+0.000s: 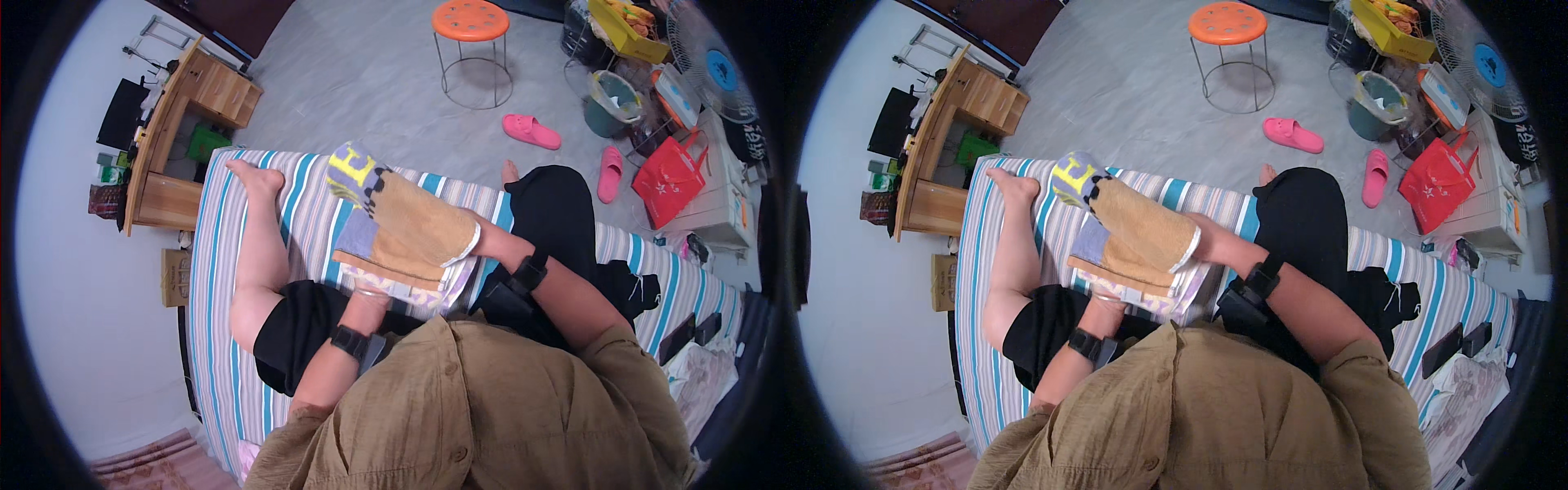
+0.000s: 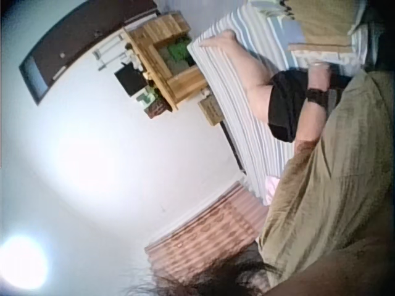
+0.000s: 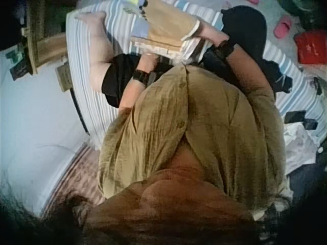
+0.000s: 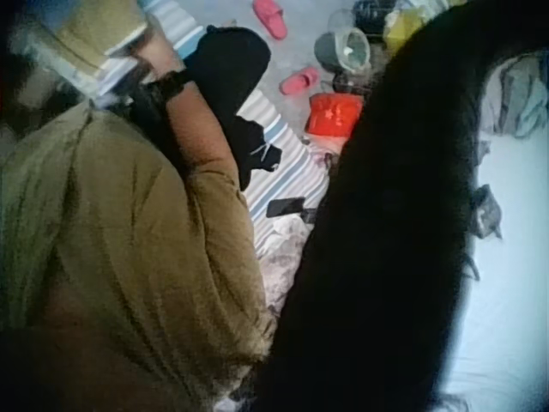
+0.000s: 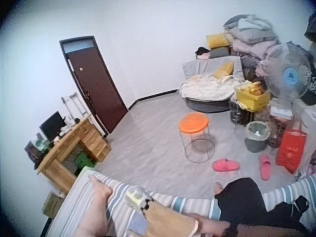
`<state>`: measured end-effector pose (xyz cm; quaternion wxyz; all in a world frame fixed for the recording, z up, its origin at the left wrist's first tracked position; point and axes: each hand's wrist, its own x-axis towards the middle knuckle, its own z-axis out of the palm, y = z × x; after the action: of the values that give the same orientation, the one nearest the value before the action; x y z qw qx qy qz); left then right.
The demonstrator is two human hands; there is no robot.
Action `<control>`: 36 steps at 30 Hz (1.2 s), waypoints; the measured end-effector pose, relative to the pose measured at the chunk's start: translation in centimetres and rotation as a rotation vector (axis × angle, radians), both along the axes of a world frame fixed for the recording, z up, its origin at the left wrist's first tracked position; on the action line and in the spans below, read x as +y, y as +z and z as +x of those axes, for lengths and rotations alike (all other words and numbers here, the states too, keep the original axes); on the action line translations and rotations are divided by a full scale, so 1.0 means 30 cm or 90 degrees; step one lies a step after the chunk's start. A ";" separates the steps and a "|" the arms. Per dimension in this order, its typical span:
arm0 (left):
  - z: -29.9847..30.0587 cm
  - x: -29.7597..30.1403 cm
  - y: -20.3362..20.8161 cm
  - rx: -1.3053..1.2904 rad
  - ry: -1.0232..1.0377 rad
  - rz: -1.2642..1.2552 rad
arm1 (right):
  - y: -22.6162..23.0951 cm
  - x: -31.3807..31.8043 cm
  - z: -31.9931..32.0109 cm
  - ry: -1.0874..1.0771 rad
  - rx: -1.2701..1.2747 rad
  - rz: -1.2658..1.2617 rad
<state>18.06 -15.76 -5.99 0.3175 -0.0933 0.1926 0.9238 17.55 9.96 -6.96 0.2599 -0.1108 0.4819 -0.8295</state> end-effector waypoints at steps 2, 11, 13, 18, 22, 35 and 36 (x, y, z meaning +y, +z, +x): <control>-0.086 0.023 -0.004 0.018 0.002 -0.010 | 0.094 0.012 -0.027 -0.073 0.090 0.048; -0.165 0.012 -0.029 -0.061 -0.050 -0.177 | -0.021 0.157 -0.095 -0.128 0.257 0.651; -0.163 -0.017 -0.006 -0.034 -0.030 -0.251 | 0.012 0.139 -0.086 -0.157 0.255 0.654; -0.176 -0.109 0.122 0.148 -0.139 -0.557 | 0.157 0.197 -0.031 -0.253 0.339 0.757; -0.156 -0.082 0.143 0.225 -0.298 -0.766 | 0.206 0.208 0.067 -0.233 0.214 0.704; -0.210 0.094 0.046 0.318 -0.122 -0.808 | 0.235 0.234 0.160 -0.312 0.304 0.769; -0.217 0.088 0.013 0.322 -0.120 -0.811 | 0.247 0.224 0.162 -0.316 0.306 0.765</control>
<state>11.57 -13.13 -5.61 0.2251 -0.0262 0.7730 0.5926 22.42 16.67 0.43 -0.0351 -0.0149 0.9132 -0.4058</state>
